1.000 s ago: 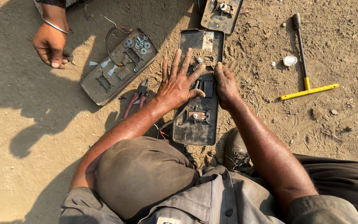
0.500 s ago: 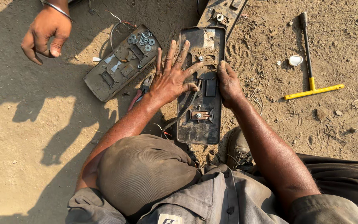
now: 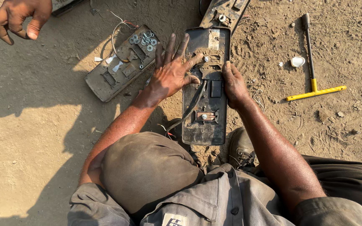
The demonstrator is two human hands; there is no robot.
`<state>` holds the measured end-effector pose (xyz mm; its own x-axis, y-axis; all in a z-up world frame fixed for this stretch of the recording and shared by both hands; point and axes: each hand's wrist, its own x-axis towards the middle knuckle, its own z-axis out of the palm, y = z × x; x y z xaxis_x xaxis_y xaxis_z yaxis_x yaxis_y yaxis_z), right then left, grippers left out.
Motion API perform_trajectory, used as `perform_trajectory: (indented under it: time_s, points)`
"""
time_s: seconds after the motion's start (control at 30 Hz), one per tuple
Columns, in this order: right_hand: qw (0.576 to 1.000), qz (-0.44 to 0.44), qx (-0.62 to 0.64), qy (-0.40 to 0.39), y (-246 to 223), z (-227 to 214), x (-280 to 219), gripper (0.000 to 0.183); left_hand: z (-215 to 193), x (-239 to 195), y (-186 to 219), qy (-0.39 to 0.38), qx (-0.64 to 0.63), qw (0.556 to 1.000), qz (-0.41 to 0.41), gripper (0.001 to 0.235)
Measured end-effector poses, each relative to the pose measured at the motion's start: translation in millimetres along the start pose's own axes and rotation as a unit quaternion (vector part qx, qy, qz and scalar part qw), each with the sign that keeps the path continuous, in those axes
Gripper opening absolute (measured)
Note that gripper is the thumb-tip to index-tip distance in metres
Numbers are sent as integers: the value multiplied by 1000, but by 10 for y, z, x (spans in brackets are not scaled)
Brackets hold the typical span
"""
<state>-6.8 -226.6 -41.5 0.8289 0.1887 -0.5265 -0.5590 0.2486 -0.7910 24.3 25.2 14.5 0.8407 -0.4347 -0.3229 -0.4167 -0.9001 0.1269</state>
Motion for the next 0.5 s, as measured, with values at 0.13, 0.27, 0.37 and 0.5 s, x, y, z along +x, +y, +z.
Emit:
perform_trajectory:
  time_s: [0.13, 0.27, 0.37, 0.5]
  points:
    - [1000, -6, 1, -3, 18, -2, 7, 70, -21, 15, 80, 81, 2, 995, 55, 98]
    - [1000, -9, -5, -13, 74, -48, 19, 69, 16, -18, 18, 109, 33, 991, 68, 94]
    - [1000, -8, -25, -15, 125, -59, 30, 70, 26, 4, -116, 143, 25, 989, 32, 90]
    - [999, -17, 15, -32, 106, -16, 40, 67, 58, 64, -143, 200, -49, 976, 69, 58]
